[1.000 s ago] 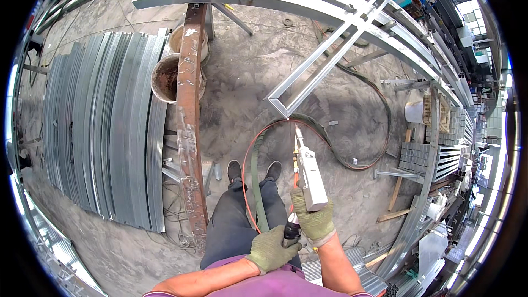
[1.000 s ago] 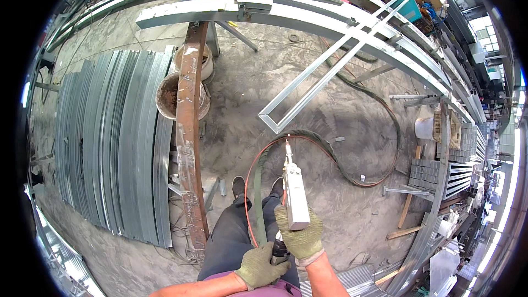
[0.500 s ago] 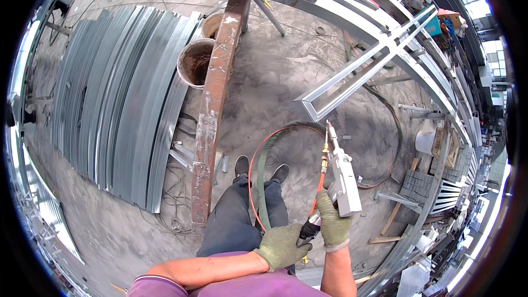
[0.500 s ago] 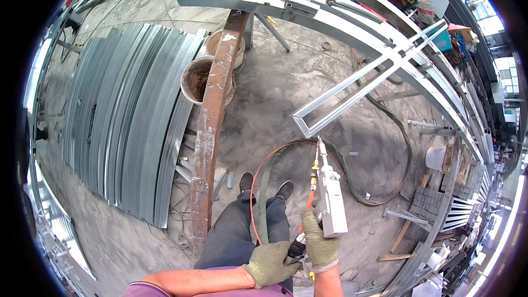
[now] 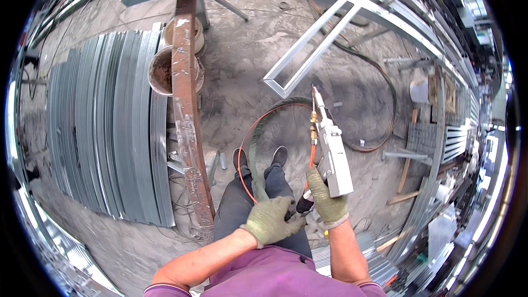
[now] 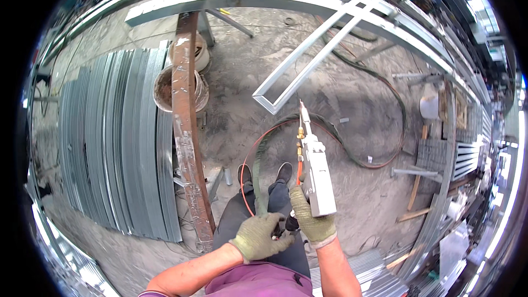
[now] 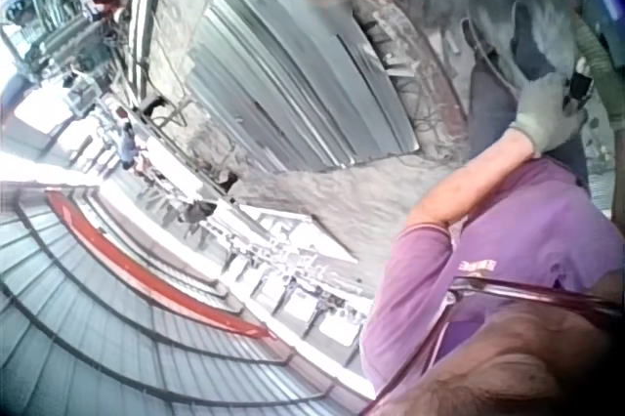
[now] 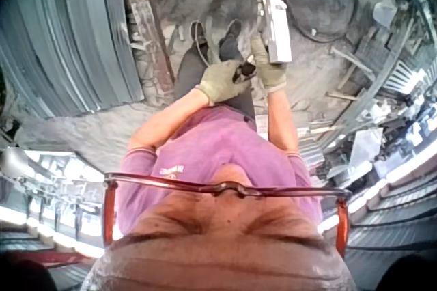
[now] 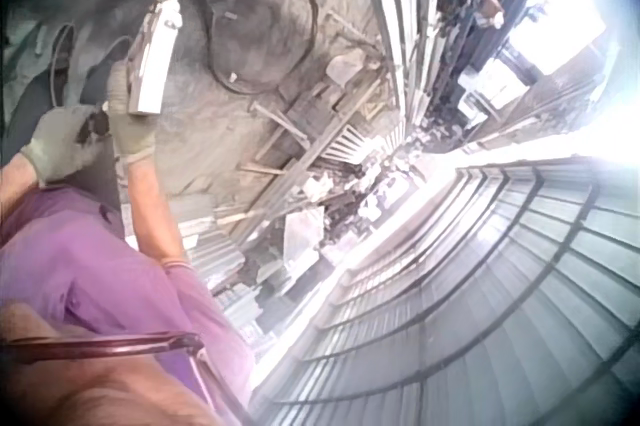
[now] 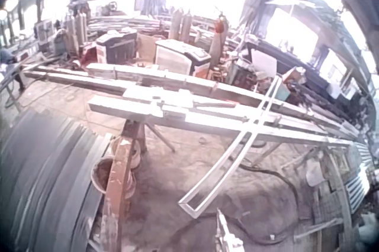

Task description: The person welds rectangular metal frame pieces using a handheld welding torch. They repeatedly position the frame, weld seams, and reposition the frame to access different sides. The person wears gloves and works in a workshop with metal stock and equipment visible.

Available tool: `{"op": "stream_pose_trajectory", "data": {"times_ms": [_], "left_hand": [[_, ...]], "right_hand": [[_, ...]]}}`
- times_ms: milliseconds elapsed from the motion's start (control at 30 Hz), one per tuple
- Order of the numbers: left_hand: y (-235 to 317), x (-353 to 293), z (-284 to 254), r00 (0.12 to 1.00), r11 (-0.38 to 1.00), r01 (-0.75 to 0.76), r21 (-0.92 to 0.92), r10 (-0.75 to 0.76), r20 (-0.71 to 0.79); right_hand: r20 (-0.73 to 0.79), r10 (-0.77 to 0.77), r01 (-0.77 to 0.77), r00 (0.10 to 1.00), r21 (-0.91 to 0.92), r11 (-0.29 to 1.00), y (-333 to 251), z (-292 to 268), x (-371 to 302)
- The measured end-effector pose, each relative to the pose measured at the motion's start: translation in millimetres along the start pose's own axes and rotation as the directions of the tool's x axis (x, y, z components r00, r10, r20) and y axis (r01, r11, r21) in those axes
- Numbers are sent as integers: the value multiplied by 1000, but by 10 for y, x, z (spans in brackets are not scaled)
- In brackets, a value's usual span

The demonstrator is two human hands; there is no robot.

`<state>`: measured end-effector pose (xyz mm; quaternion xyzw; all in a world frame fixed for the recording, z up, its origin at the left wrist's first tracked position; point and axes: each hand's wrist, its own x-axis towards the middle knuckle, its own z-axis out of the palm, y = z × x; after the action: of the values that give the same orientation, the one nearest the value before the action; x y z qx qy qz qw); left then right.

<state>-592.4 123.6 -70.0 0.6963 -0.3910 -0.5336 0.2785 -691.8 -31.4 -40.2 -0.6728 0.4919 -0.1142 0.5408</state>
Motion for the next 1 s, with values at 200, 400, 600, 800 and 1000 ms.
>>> {"op": "stream_pose_trajectory", "data": {"times_ms": [200, 400, 600, 800, 1000], "left_hand": [[-385, 235, -372, 960, 998, 52, 28, -43, -276], [-821, 905, -864, 786, 987, 70, 144, 34, -617], [-969, 867, -742, 867, 892, 379, 246, -250, -430], [-1359, -325, 628, 625, 683, 433, 589, -698, 349], [-1177, -830, 1361, 711, 784, 446, 432, -604, 361]], "right_hand": [[-53, -97, 99, 994, 21, 995, 209, -89, 0], [-82, -180, 181, 980, 12, 983, 423, -196, 33], [-52, 2, 7, 999, 181, 983, 506, -419, 281], [7, -15, 12, 1000, 259, 966, 630, -583, 618], [7, -106, 102, 994, 219, 970, 921, -741, 808]]}}
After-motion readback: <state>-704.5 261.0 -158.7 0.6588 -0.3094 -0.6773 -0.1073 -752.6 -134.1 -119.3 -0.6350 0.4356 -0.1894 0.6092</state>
